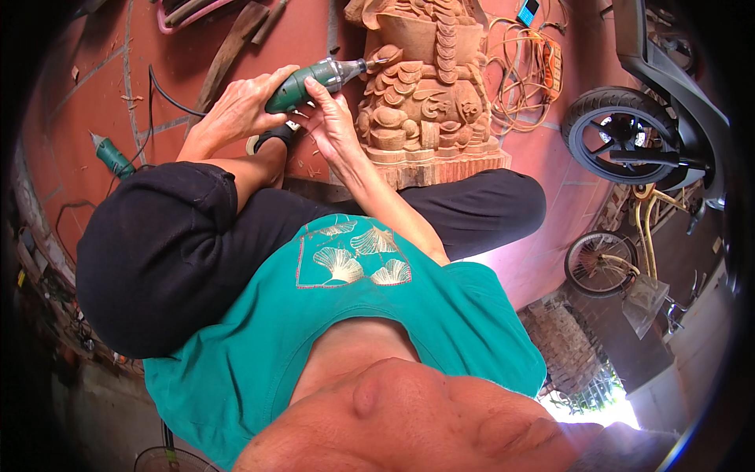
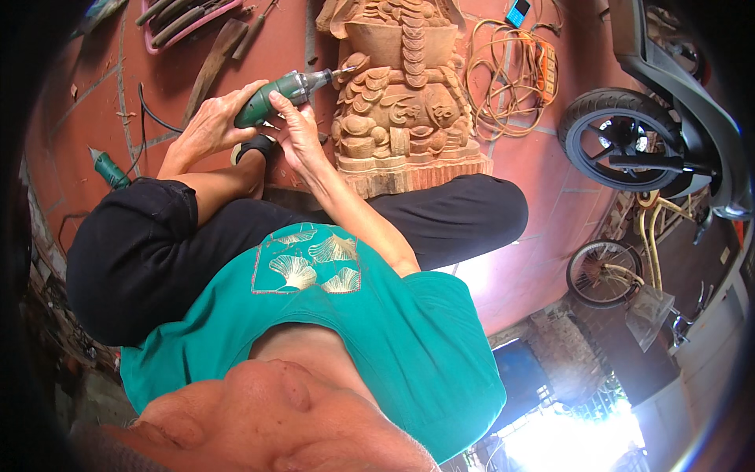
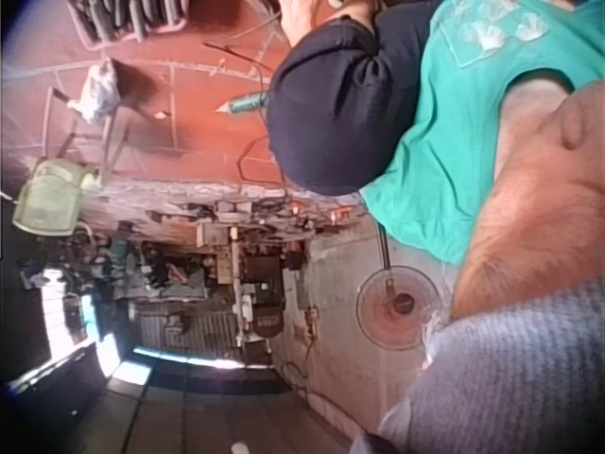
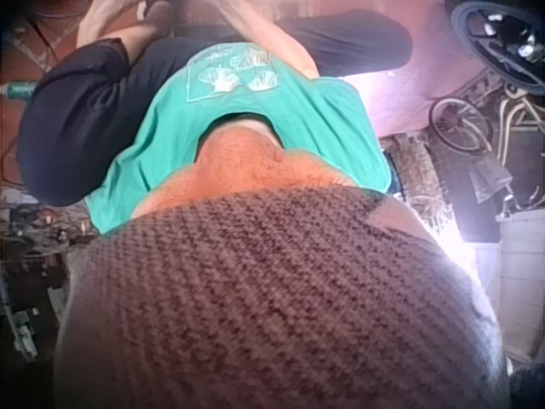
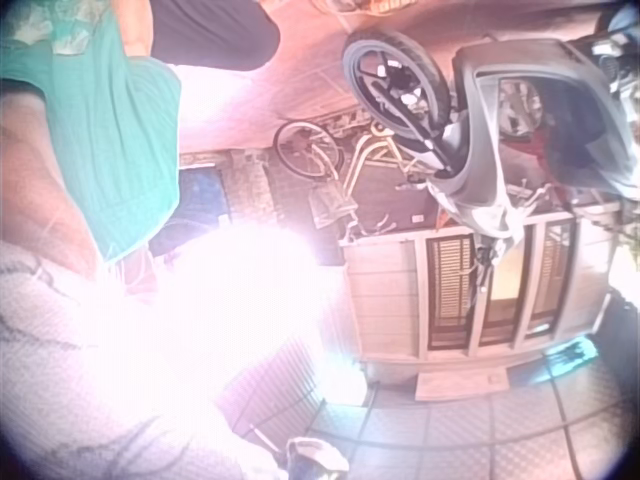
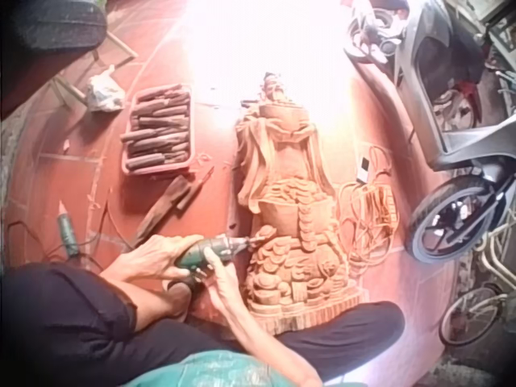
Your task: The person carves a wooden sculpture while sitting on the floor. They use a small chisel to refine details and later switch to a rotary power tool to shape and smooth the surface of the sculpture.
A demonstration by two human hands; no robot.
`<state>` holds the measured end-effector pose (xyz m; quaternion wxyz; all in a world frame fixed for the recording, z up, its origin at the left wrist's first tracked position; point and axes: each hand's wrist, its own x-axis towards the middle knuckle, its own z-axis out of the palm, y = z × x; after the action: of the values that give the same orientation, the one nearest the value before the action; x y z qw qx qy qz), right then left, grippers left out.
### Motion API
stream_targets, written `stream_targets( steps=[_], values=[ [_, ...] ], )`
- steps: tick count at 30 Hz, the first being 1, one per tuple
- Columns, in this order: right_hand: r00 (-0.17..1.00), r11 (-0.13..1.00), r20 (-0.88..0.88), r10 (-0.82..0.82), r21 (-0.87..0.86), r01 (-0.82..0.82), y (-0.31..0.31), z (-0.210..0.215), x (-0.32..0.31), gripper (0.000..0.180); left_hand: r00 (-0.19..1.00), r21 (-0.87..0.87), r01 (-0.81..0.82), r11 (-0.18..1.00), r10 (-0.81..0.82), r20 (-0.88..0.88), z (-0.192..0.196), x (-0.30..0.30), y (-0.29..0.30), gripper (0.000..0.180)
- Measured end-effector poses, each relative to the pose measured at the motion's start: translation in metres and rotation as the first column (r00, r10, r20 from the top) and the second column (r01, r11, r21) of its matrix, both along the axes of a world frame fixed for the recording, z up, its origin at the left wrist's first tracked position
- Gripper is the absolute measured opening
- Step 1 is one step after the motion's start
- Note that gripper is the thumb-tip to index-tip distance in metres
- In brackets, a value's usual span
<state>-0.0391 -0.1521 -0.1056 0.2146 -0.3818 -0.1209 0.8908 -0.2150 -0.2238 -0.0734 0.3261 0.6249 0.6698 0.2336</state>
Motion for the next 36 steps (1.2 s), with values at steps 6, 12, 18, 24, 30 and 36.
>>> stream_targets(
  steps=[6, 12, 18, 24, 30, 36],
  values=[
    [1.000, 1.000, -0.003, 0.011, -0.011, -0.011, -0.0021, -0.0031, -0.0005, 0.057, 1.000, -0.021, -0.007, 1.000, 0.006, -0.009, 0.0014, -0.0001, -0.0017, 0.073],
    [1.000, 1.000, -0.007, 0.013, -0.019, -0.013, -0.0034, -0.0056, -0.0005, 0.058, 1.000, -0.019, -0.018, 1.000, 0.018, 0.001, -0.0008, 0.0000, -0.0032, 0.073],
    [1.000, 0.999, -0.016, 0.020, -0.033, -0.020, -0.0046, -0.0077, -0.0012, 0.058, 1.000, -0.030, -0.026, 0.999, 0.026, -0.009, -0.0008, -0.0001, -0.0058, 0.071],
    [1.000, 0.999, -0.012, 0.006, -0.038, -0.006, -0.0062, -0.0071, -0.0018, 0.058, 1.000, -0.041, -0.030, 0.999, 0.030, -0.011, -0.0017, 0.0002, -0.0068, 0.072],
    [1.000, 0.999, -0.024, 0.010, -0.038, -0.011, -0.0060, -0.0068, -0.0028, 0.058, 0.999, -0.047, -0.030, 0.998, 0.030, -0.019, -0.0027, -0.0007, -0.0077, 0.073],
    [1.000, 0.998, -0.026, 0.007, -0.054, -0.008, -0.0068, -0.0073, -0.0040, 0.057, 0.999, -0.067, -0.037, 0.997, 0.036, -0.014, -0.0012, -0.0005, -0.0082, 0.073]
  ],
)
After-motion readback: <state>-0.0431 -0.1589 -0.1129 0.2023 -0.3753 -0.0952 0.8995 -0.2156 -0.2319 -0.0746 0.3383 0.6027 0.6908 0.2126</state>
